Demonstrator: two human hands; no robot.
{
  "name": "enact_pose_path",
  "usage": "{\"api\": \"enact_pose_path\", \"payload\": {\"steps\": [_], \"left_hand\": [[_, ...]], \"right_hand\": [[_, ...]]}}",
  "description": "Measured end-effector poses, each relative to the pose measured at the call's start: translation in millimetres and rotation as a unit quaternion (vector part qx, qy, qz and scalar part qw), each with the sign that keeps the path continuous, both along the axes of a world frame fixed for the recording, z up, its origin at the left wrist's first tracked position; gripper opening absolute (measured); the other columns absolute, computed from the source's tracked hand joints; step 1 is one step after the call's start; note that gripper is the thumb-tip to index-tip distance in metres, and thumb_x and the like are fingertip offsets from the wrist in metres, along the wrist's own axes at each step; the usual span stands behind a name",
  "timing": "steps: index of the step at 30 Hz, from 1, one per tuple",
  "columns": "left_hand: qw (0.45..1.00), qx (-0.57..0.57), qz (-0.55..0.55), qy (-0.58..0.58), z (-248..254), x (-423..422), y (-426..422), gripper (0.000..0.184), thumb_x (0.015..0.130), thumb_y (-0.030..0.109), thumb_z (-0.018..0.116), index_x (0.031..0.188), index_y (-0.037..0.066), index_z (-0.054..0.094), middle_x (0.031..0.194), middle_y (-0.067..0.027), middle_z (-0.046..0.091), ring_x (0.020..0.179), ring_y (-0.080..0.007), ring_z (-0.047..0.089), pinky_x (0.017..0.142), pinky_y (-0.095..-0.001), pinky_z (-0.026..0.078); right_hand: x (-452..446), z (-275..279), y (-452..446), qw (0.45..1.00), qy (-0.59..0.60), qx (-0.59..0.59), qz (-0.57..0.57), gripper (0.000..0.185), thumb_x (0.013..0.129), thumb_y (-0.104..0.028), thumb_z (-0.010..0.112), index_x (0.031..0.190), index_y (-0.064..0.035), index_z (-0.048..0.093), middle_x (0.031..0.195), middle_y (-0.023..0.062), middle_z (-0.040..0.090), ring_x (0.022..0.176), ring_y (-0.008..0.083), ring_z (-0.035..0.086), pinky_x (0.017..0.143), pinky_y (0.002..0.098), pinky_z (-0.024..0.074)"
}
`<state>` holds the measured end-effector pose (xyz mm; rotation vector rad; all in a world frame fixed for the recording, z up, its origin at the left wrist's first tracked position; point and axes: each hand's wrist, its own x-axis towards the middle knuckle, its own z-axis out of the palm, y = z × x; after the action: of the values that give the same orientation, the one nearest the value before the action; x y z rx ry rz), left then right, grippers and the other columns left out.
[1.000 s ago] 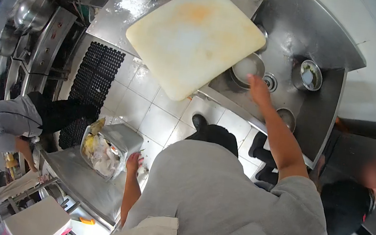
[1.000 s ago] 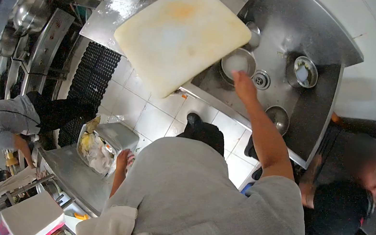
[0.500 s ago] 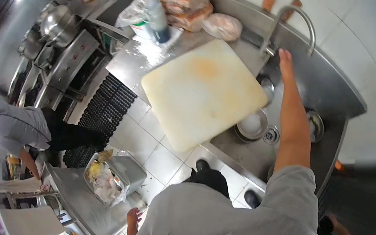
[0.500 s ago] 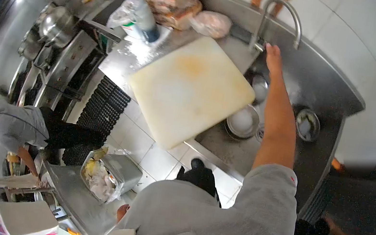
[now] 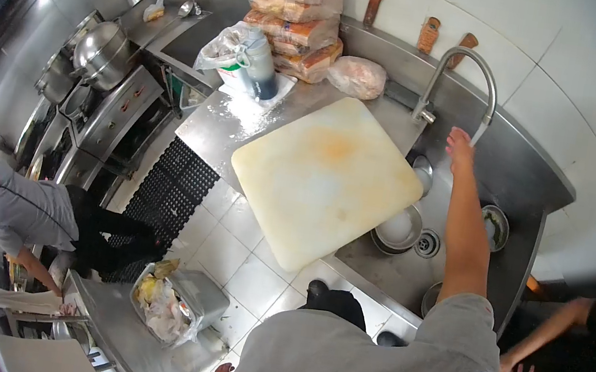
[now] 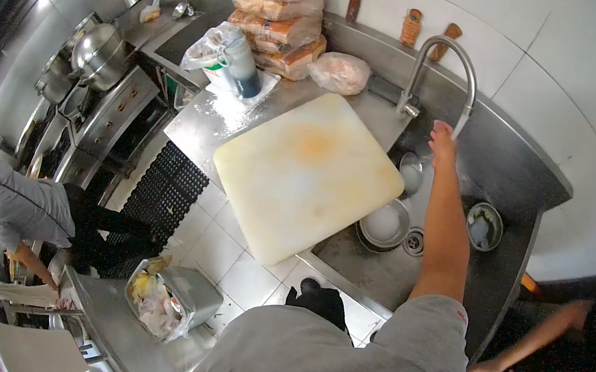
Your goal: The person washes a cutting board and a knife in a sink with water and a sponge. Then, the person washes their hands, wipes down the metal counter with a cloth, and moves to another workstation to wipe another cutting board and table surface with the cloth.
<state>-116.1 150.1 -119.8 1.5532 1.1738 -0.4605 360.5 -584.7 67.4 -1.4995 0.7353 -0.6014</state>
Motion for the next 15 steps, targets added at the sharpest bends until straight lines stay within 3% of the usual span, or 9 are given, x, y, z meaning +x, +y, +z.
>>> {"api": "enact_pose_path", "payload": {"steps": [2, 3, 7, 9, 10, 12, 13, 15], "left_hand": [[1.0, -0.01, 0.012, 0.003, -5.8, 5.8, 6.9, 0.025, 0.078, 0.024, 0.054, 0.096, 0.007, 0.052, 0.085, -0.0054, 0.058, 0.072, -0.0193, 0.059, 0.053, -0.0327, 0.044], [1.0, -0.015, 0.02, 0.004, -9.3, 9.6, 10.5, 0.025, 0.078, 0.024, 0.054, 0.097, 0.007, 0.052, 0.084, -0.0054, 0.058, 0.072, -0.0194, 0.059, 0.053, -0.0328, 0.044], [0.998, -0.027, 0.055, 0.003, -11.5, 35.8, 19.5, 0.026, 0.078, 0.024, 0.056, 0.097, 0.008, 0.052, 0.084, -0.0053, 0.058, 0.074, -0.0196, 0.059, 0.053, -0.0332, 0.044], [0.97, 0.066, -0.208, -0.11, -6.2, 56.6, 25.5, 0.025, 0.081, 0.026, 0.049, 0.098, 0.008, 0.051, 0.088, -0.0041, 0.055, 0.074, -0.018, 0.058, 0.051, -0.029, 0.042], [0.971, 0.066, -0.201, -0.11, -2.2, 66.6, 20.9, 0.025, 0.081, 0.026, 0.049, 0.098, 0.008, 0.051, 0.088, -0.0041, 0.055, 0.074, -0.018, 0.058, 0.051, -0.029, 0.042], [0.999, -0.032, -0.026, -0.033, 8.8, 86.3, 5.2, 0.025, 0.081, 0.027, 0.05, 0.098, 0.009, 0.052, 0.089, -0.0047, 0.055, 0.075, -0.0176, 0.058, 0.052, -0.0284, 0.041], [0.998, -0.032, -0.033, -0.042, 14.0, 94.9, -2.4, 0.026, 0.081, 0.027, 0.05, 0.099, 0.009, 0.052, 0.089, -0.0044, 0.056, 0.077, -0.0169, 0.058, 0.053, -0.0287, 0.041], [0.997, -0.045, -0.03, -0.052, 21.1, 111.6, -17.6, 0.026, 0.082, 0.026, 0.05, 0.1, 0.008, 0.052, 0.091, -0.0039, 0.057, 0.078, -0.016, 0.059, 0.056, -0.0287, 0.042]], "right_hand": [[-16.1, 1.3, -12.7, 0.991, 0.003, 0.131, -0.01, 0.025, 0.075, -0.023, 0.06, 0.096, -0.0102, 0.055, 0.075, 0.001, 0.055, 0.067, 0.0085, 0.052, 0.061, 0.0243, 0.0407], [-19.5, -5.3, -20.5, 0.991, -0.006, 0.134, 0.02, 0.02, 0.076, -0.019, 0.059, 0.094, -0.0096, 0.056, 0.068, -0.0014, 0.054, 0.055, 0.0089, 0.05, 0.051, 0.0217, 0.0392], [-40.5, 6.2, -5.7, 0.993, -0.01, 0.118, 0.022, 0.014, 0.081, -0.017, 0.055, 0.091, -0.0085, 0.056, 0.063, -0.002, 0.052, 0.049, 0.0083, 0.047, 0.045, 0.0211, 0.0375], [-43.5, -20.0, -16.6, 0.995, -0.031, 0.08, 0.047, 0.023, 0.087, -0.028, 0.048, 0.092, -0.0072, 0.056, 0.061, -0.0028, 0.052, 0.052, 0.0094, 0.052, 0.044, 0.0228, 0.038], [-44.7, -30.2, -16.3, 0.995, -0.032, 0.08, 0.054, 0.023, 0.087, -0.028, 0.048, 0.092, -0.0072, 0.056, 0.061, -0.0028, 0.052, 0.052, 0.0094, 0.052, 0.044, 0.0228, 0.038], [-43.3, -47.4, -2.6, 0.976, 0.012, 0.191, 0.105, 0.046, 0.086, -0.047, 0.041, 0.101, -0.0054, 0.055, 0.083, 0.0093, 0.06, 0.072, 0.02, 0.058, 0.066, 0.0329, 0.0461], [-41.5, -43.5, 8.7, 0.973, 0.012, 0.191, 0.126, 0.046, 0.086, -0.047, 0.041, 0.101, -0.0054, 0.055, 0.083, 0.0093, 0.06, 0.072, 0.02, 0.058, 0.066, 0.0329, 0.0461], [-35.0, -18.0, 36.9, 0.944, 0.115, 0.255, 0.175, 0.073, 0.08, -0.065, 0.027, 0.109, -0.0038, 0.053, 0.105, 0.0098, 0.057, 0.104, 0.0185, 0.05, 0.079, 0.0327, 0.0399]]}}
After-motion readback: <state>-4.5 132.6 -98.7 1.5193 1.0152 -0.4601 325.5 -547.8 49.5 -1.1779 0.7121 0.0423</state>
